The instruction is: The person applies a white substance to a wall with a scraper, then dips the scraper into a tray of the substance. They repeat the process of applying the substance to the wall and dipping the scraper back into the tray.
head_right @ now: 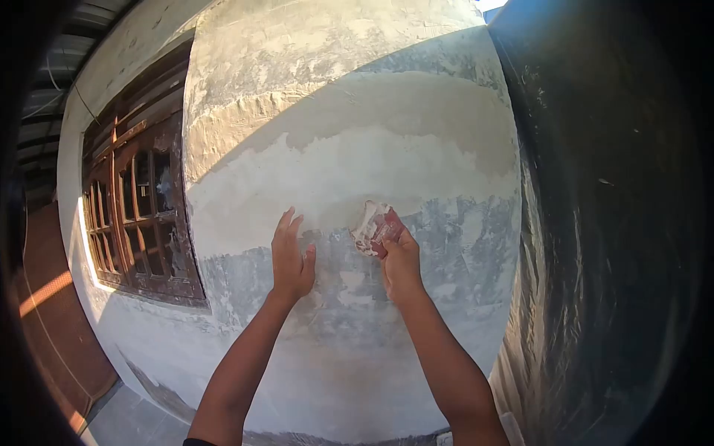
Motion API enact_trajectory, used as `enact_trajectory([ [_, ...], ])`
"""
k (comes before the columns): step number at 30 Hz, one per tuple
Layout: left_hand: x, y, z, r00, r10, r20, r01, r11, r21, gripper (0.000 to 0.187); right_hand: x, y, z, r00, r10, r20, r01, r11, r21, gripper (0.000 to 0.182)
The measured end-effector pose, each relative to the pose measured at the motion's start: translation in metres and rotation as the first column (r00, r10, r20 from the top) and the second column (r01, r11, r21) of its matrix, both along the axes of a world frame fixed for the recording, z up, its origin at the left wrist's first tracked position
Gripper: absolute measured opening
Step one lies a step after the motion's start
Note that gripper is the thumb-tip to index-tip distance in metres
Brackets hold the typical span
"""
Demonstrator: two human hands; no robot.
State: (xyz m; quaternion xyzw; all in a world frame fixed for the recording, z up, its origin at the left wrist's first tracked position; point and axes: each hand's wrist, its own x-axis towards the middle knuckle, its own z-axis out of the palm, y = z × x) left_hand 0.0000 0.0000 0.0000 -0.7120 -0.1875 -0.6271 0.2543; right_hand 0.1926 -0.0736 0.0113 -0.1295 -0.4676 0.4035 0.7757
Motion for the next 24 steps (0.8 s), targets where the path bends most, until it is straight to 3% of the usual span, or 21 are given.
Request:
enact_trajectory([
  [2,-0.004,0.005,0.02,0.999,0.039,-0.002,-0.039,0.999,0.037,0.051,-0.005,0.007,0.015,0.996,-0.093,0.007,0.093,0.995,-0.029,0.042],
  [3,-0.042,0.007,0.025,0.999,0.032,0.004,-0.032,0.999,0.033,0.051,-0.043,0.012,0.02,0.995,-0.099,0.014,0.099,0.995,-0.032,0.042],
  [5,-0.061,0.018,0.045,0.997,0.077,0.025,-0.078,0.996,0.038,0.051,-0.063,0.031,0.035,0.991,-0.132,0.037,0.128,0.987,0.1,0.039],
  [9,-0.092,0.051,0.078,0.994,0.108,0.023,-0.109,0.994,0.018,0.055,-0.101,0.05,0.062,0.962,-0.261,0.081,0.242,0.952,0.188,0.037],
  [11,-0.105,0.074,0.096,0.978,0.201,0.046,-0.202,0.979,0.022,0.059,-0.118,0.058,0.076,0.828,-0.536,0.167,0.472,0.826,0.308,0.035],
  [12,-0.11,0.075,0.105,0.965,0.261,0.01,-0.259,0.961,-0.093,0.066,-0.126,0.058,0.082,0.823,-0.545,0.163,0.482,0.82,0.309,0.035],
  [14,-0.118,0.094,0.115,0.945,0.326,-0.013,-0.326,0.94,-0.102,0.069,-0.142,0.058,0.092,0.582,-0.781,0.225,0.66,0.616,0.43,0.037],
  [15,-0.12,0.097,0.119,0.915,0.402,-0.031,-0.402,0.909,-0.106,0.071,-0.15,0.063,0.096,0.573,-0.788,0.222,0.666,0.607,0.434,0.037],
  [18,-0.12,0.104,0.114,0.894,0.435,-0.104,-0.446,0.886,-0.129,0.073,-0.17,0.089,0.107,0.222,-0.974,0.041,0.625,0.175,0.761,0.043],
  [19,-0.121,0.105,0.116,0.895,0.434,-0.105,-0.445,0.887,-0.124,0.073,-0.174,0.098,0.111,0.221,-0.975,0.037,0.626,0.171,0.76,0.043],
  [21,-0.126,0.108,0.115,0.962,0.265,-0.07,-0.273,0.95,-0.148,0.077,-0.181,0.114,0.112,0.03,-0.994,-0.101,0.567,-0.067,0.821,0.048],
  [22,-0.129,0.11,0.113,0.96,0.271,-0.075,-0.279,0.948,-0.153,0.077,-0.184,0.123,0.109,0.035,-0.995,-0.095,0.571,-0.058,0.819,0.048],
  [24,-0.134,0.113,0.115,0.997,0.069,-0.021,-0.072,0.985,-0.157,0.082,-0.192,0.14,0.109,-0.141,-0.99,-0.018,0.564,-0.095,0.82,0.055],
])
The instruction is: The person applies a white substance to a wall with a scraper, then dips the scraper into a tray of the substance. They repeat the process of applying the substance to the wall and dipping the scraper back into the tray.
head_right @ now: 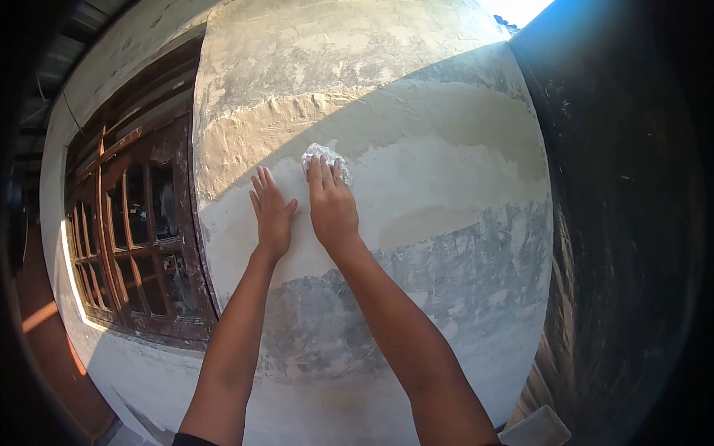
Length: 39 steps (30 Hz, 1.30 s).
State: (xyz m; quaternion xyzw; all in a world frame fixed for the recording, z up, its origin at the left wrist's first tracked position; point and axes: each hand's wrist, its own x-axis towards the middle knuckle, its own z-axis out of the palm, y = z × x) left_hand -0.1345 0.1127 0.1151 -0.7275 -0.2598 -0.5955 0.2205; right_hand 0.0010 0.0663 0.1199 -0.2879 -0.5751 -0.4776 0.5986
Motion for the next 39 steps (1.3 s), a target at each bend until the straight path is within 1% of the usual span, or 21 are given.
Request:
enact_trajectory([
  [1,-0.002,0.002,0.0,1.0,0.009,-0.004,-0.009,1.0,0.003,0.082,-0.005,0.008,-0.001,1.0,0.009,-0.004,-0.009,1.0,0.003,0.055],
  [3,-0.003,0.006,0.0,0.979,-0.189,0.075,0.187,0.982,0.028,0.088,-0.016,0.02,-0.001,0.973,-0.23,-0.034,0.23,0.973,0.008,0.059],
  [4,-0.003,0.007,0.0,0.98,-0.184,0.077,0.182,0.983,0.03,0.088,-0.022,0.024,0.0,0.974,-0.224,-0.033,0.225,0.974,0.01,0.059],
  [6,-0.004,0.011,0.001,0.911,-0.374,0.176,0.361,0.927,0.1,0.09,-0.032,0.027,0.001,0.912,-0.408,-0.039,0.404,0.911,-0.085,0.061],
  [10,-0.005,0.019,0.003,0.838,-0.491,0.24,0.477,0.871,0.117,0.091,-0.037,0.019,-0.002,0.872,-0.489,0.009,0.482,0.856,-0.186,0.058],
  [13,-0.004,0.02,0.003,0.761,-0.571,0.309,0.57,0.815,0.104,0.09,-0.026,0.006,-0.026,0.801,-0.588,0.116,0.598,0.794,-0.104,0.05],
  [15,-0.002,0.016,0.004,0.869,-0.415,0.271,0.407,0.909,0.086,0.089,-0.012,-0.004,-0.034,0.931,-0.358,0.074,0.357,0.934,0.026,0.047],
  [16,0.001,0.011,0.004,0.867,-0.42,0.269,0.411,0.907,0.091,0.089,-0.007,-0.024,-0.028,0.973,-0.229,0.003,0.228,0.972,0.049,0.046],
  [17,0.005,0.005,0.001,0.957,-0.221,0.188,0.215,0.975,0.055,0.087,-0.001,-0.038,-0.02,0.973,-0.232,-0.001,0.232,0.971,0.054,0.046],
  [18,0.008,0.0,-0.002,0.995,-0.008,0.101,0.005,0.999,0.035,0.085,0.006,-0.049,-0.008,0.988,-0.105,-0.115,0.106,0.994,0.0,0.046],
  [19,0.01,-0.002,-0.004,0.995,-0.011,0.099,0.007,0.999,0.038,0.085,0.014,-0.053,0.004,0.973,0.018,-0.232,-0.027,0.999,-0.037,0.047],
  [21,0.011,-0.002,-0.007,0.951,0.3,-0.071,-0.291,0.95,0.11,0.083,0.038,-0.039,0.034,0.946,0.11,-0.305,-0.084,0.992,0.096,0.048],
  [25,0.01,0.003,-0.006,0.932,0.342,-0.121,-0.329,0.937,0.118,0.08,0.047,-0.031,0.073,0.927,0.205,-0.314,-0.187,0.979,0.087,0.045],
  [28,0.008,-0.003,-0.003,0.918,0.36,-0.164,-0.35,0.932,0.089,0.081,0.042,-0.015,0.087,0.969,0.167,-0.181,-0.173,0.985,-0.017,0.04],
  [30,0.007,-0.004,-0.002,0.906,0.373,-0.198,-0.367,0.928,0.068,0.085,0.048,-0.009,0.093,0.986,-0.066,-0.155,0.053,0.995,-0.087,0.038],
  [31,0.007,-0.005,-0.002,0.905,0.377,-0.199,-0.37,0.926,0.073,0.085,0.053,-0.013,0.096,0.986,-0.062,-0.158,0.049,0.995,-0.083,0.038],
  [33,0.005,-0.006,0.001,0.905,0.353,-0.238,-0.359,0.933,0.02,0.088,0.065,-0.023,0.104,0.929,-0.141,-0.342,0.162,0.986,0.032,0.039],
  [35,0.004,-0.006,0.002,0.903,0.353,-0.246,-0.361,0.933,0.013,0.09,0.063,-0.018,0.104,0.926,-0.084,-0.367,0.109,0.993,0.048,0.04],
  [37,0.005,-0.007,0.002,0.901,0.347,-0.259,-0.358,0.934,0.005,0.092,0.051,-0.008,0.096,0.981,-0.038,-0.188,0.031,0.999,-0.038,0.04],
  [38,0.006,-0.007,0.003,0.894,0.355,-0.272,-0.372,0.928,-0.011,0.093,0.053,-0.003,0.096,0.975,-0.13,-0.178,0.118,0.99,-0.076,0.04],
  [39,0.005,-0.008,0.004,0.887,0.367,-0.282,-0.389,0.921,-0.024,0.095,0.058,-0.006,0.098,0.974,-0.13,-0.184,0.117,0.99,-0.075,0.04],
])
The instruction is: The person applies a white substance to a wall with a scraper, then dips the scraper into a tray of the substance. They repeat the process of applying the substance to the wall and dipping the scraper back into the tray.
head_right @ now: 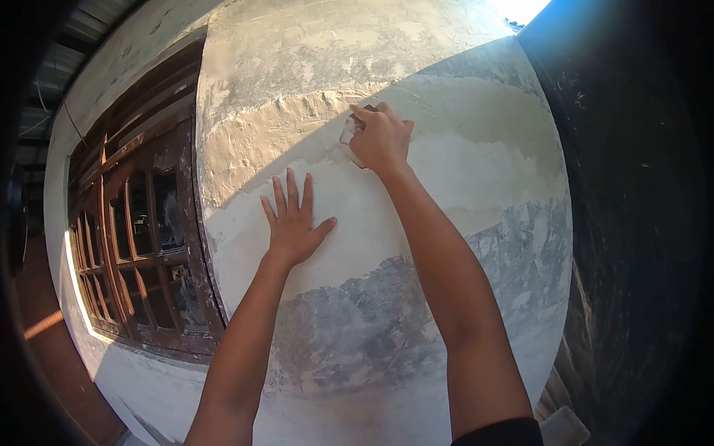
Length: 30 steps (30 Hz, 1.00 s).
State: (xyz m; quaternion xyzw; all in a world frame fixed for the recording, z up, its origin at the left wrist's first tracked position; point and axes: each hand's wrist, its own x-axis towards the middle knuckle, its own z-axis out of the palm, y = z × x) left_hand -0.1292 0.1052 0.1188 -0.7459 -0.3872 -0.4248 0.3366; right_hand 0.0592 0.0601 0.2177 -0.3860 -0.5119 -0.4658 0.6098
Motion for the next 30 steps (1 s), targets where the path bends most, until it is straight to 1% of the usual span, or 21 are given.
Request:
enact_trajectory([
  [2,-0.001,-0.003,0.001,1.0,0.004,-0.004,-0.004,1.0,-0.01,0.096,0.012,-0.014,0.008,0.975,-0.039,-0.22,0.062,0.993,0.098,0.042],
  [3,-0.001,-0.004,0.002,1.0,0.006,-0.012,-0.006,1.0,-0.026,0.097,0.013,-0.017,0.007,0.977,0.009,-0.215,0.009,0.996,0.085,0.041],
  [4,-0.001,-0.006,0.002,1.0,0.006,-0.011,-0.007,1.0,-0.025,0.097,0.008,-0.014,0.002,0.977,0.01,-0.215,0.009,0.996,0.087,0.041],
  [6,0.0,-0.008,0.004,1.0,0.025,-0.017,-0.026,0.998,-0.054,0.098,-0.006,-0.002,-0.009,0.996,0.082,0.043,-0.084,0.996,0.039,0.039],
  [7,0.0,-0.007,0.002,0.999,0.028,-0.023,-0.029,0.998,-0.054,0.098,-0.006,-0.001,-0.01,1.0,0.012,0.016,-0.012,1.0,-0.013,0.039],
  [8,0.0,-0.006,0.002,0.999,0.032,-0.027,-0.034,0.998,-0.056,0.098,-0.001,-0.003,-0.009,1.0,0.017,0.009,-0.017,1.0,-0.013,0.039],
  [10,-0.002,-0.006,0.004,0.999,0.041,-0.021,-0.042,0.998,-0.048,0.099,0.008,-0.015,0.003,0.964,-0.021,-0.264,0.046,0.995,0.087,0.042],
  [12,-0.002,-0.008,0.003,0.999,0.021,-0.026,-0.023,0.998,-0.063,0.099,0.002,-0.013,0.001,0.968,0.013,-0.252,0.017,0.993,0.117,0.042],
  [14,-0.001,-0.004,0.004,0.999,0.027,-0.02,-0.028,0.998,-0.056,0.1,-0.012,-0.003,-0.008,0.985,0.17,0.041,-0.17,0.985,-0.009,0.039],
  [15,-0.001,-0.003,0.003,0.999,0.04,-0.025,-0.041,0.998,-0.049,0.1,-0.011,0.001,-0.009,0.994,0.084,0.063,-0.083,0.996,-0.025,0.039],
  [16,0.0,-0.004,0.002,0.999,0.042,-0.032,-0.044,0.998,-0.048,0.1,-0.005,0.002,-0.007,0.995,0.086,0.056,-0.085,0.996,-0.024,0.039],
  [17,0.0,-0.008,0.003,0.999,0.04,-0.031,-0.042,0.997,-0.066,0.101,0.004,-0.001,0.0,0.992,0.053,-0.113,-0.048,0.998,0.046,0.039],
  [18,-0.001,-0.009,0.004,0.999,0.038,-0.03,-0.041,0.995,-0.086,0.101,0.01,-0.006,0.006,0.959,0.032,-0.282,-0.002,0.994,0.106,0.04],
  [19,-0.002,-0.008,0.005,0.999,0.042,-0.034,-0.045,0.995,-0.086,0.101,0.015,-0.01,0.009,0.948,0.079,-0.307,-0.044,0.992,0.121,0.042],
  [20,-0.002,-0.006,0.004,0.999,0.038,-0.035,-0.041,0.997,-0.072,0.101,0.01,-0.006,0.007,0.947,0.08,-0.31,-0.046,0.992,0.117,0.042],
  [22,-0.001,-0.004,0.004,0.999,0.027,-0.029,-0.029,0.998,-0.06,0.102,-0.008,-0.001,0.005,0.95,0.296,-0.103,-0.287,0.953,0.096,0.042],
  [23,-0.001,-0.005,0.004,0.999,0.031,-0.027,-0.032,0.998,-0.062,0.102,-0.009,-0.002,0.006,0.951,0.292,-0.099,-0.284,0.954,0.094,0.042],
  [26,0.001,-0.01,0.004,0.999,0.044,-0.032,-0.046,0.996,-0.07,0.102,-0.012,-0.007,0.009,0.968,0.08,-0.237,-0.096,0.994,-0.054,0.042],
  [27,0.0,-0.011,0.004,0.998,0.054,-0.028,-0.056,0.995,-0.082,0.102,-0.006,-0.012,0.012,0.953,0.085,-0.291,-0.072,0.996,0.053,0.041],
  [28,-0.001,-0.01,0.003,0.998,0.055,-0.028,-0.057,0.995,-0.086,0.102,-0.008,-0.012,0.011,0.953,0.085,-0.29,-0.074,0.996,0.05,0.041],
  [30,0.0,-0.01,0.003,0.998,0.059,-0.024,-0.061,0.996,-0.068,0.102,-0.013,-0.012,0.009,0.959,0.19,-0.21,-0.185,0.982,0.044,0.043],
])
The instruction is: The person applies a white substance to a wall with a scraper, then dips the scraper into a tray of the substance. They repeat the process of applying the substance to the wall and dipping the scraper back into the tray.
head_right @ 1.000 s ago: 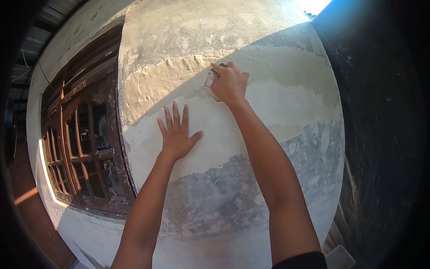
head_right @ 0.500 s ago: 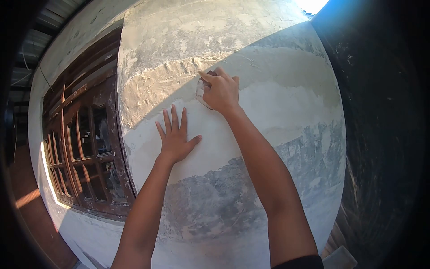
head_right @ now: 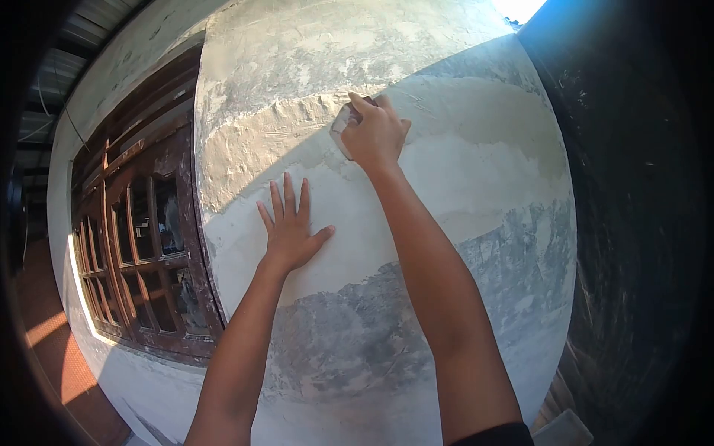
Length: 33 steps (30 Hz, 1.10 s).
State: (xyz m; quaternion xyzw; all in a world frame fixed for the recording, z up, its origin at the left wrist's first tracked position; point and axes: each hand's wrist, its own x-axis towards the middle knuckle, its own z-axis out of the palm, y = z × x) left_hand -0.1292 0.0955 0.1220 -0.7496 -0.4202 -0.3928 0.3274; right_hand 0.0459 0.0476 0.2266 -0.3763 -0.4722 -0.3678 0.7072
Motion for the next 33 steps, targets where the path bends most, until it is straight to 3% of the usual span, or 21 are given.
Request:
enact_trajectory([
  [1,0.001,0.0,0.001,1.0,-0.002,0.008,0.002,1.0,-0.001,0.102,-0.008,0.007,-0.004,0.994,0.006,0.107,-0.006,1.0,0.008,0.043],
  [2,0.001,0.0,0.002,1.0,-0.001,0.01,0.001,1.0,0.001,0.102,-0.011,0.009,-0.009,0.983,-0.022,0.184,0.04,0.994,-0.098,0.044],
  [4,0.0,0.001,-0.002,1.0,0.006,0.001,-0.006,1.0,-0.004,0.102,0.002,0.008,-0.005,0.999,-0.045,-0.012,0.042,0.986,-0.159,0.044],
  [5,0.0,0.001,-0.002,1.0,-0.003,0.008,0.003,1.0,0.005,0.102,0.009,0.006,-0.002,0.999,-0.042,-0.009,0.04,0.987,-0.156,0.044],
  [7,0.001,0.0,-0.001,1.0,-0.012,0.009,0.012,1.0,0.009,0.102,0.021,0.0,-0.001,0.991,-0.052,-0.126,0.057,0.998,0.036,0.045],
  [8,0.001,-0.001,-0.001,1.0,-0.003,0.007,0.003,1.0,0.004,0.102,0.019,0.003,-0.005,0.99,-0.053,-0.127,0.057,0.998,0.032,0.045],
  [10,0.002,-0.003,0.0,1.0,0.008,0.014,-0.008,1.0,0.003,0.102,0.008,0.009,-0.016,0.987,0.06,0.15,-0.043,0.993,-0.114,0.043],
  [12,0.002,-0.002,-0.002,1.0,-0.003,0.018,0.002,1.0,0.021,0.103,0.013,0.012,-0.02,0.987,-0.007,0.162,0.025,0.994,-0.109,0.042],
  [14,0.002,0.0,-0.002,1.0,-0.005,0.018,0.005,0.999,0.04,0.102,0.028,0.001,-0.012,0.987,-0.023,-0.156,0.013,0.998,-0.066,0.042],
  [16,0.002,0.001,-0.005,1.0,-0.012,0.02,0.011,0.999,0.053,0.102,0.028,0.001,-0.01,0.988,-0.024,-0.156,0.023,1.0,-0.009,0.043],
  [18,0.002,0.0,-0.003,1.0,0.013,0.017,-0.014,0.998,0.06,0.102,0.013,0.009,-0.012,0.989,0.057,0.134,-0.06,0.998,0.019,0.042],
  [19,0.003,0.0,-0.002,1.0,0.011,0.023,-0.012,0.998,0.064,0.102,0.009,0.013,-0.012,0.975,0.001,0.224,0.008,0.999,-0.039,0.042],
  [20,0.003,0.0,-0.003,1.0,0.001,0.024,-0.003,0.998,0.066,0.101,0.013,0.013,-0.011,0.974,0.003,0.225,0.006,0.999,-0.04,0.042],
  [22,0.001,0.001,-0.004,1.0,-0.003,0.027,0.001,0.997,0.073,0.101,0.021,0.006,-0.002,0.99,-0.14,-0.025,0.141,0.989,0.037,0.041],
  [23,0.001,0.002,-0.005,1.0,-0.007,0.027,0.004,0.997,0.082,0.101,0.03,0.0,0.002,0.992,-0.094,-0.088,0.098,0.994,0.05,0.043],
  [24,0.001,0.002,-0.005,1.0,-0.011,0.024,0.008,0.996,0.089,0.101,0.032,0.001,0.003,0.992,-0.09,-0.089,0.094,0.994,0.051,0.043],
  [26,0.001,0.001,-0.005,1.0,-0.01,0.029,0.008,0.996,0.09,0.1,0.035,0.004,0.005,0.992,0.111,-0.061,-0.109,0.993,0.036,0.043],
  [31,0.002,0.002,-0.006,0.999,-0.005,0.042,0.001,0.995,0.097,0.099,0.019,0.009,-0.005,0.981,0.097,0.167,-0.089,0.994,-0.056,0.044],
  [32,0.002,0.003,-0.006,0.999,-0.002,0.039,-0.002,0.995,0.098,0.099,0.023,0.01,-0.005,0.982,0.101,0.163,-0.093,0.994,-0.057,0.044],
  [33,0.002,0.003,-0.006,0.999,0.0,0.039,-0.004,0.995,0.1,0.099,0.026,0.006,-0.004,0.997,-0.002,0.077,0.008,0.998,-0.07,0.044],
])
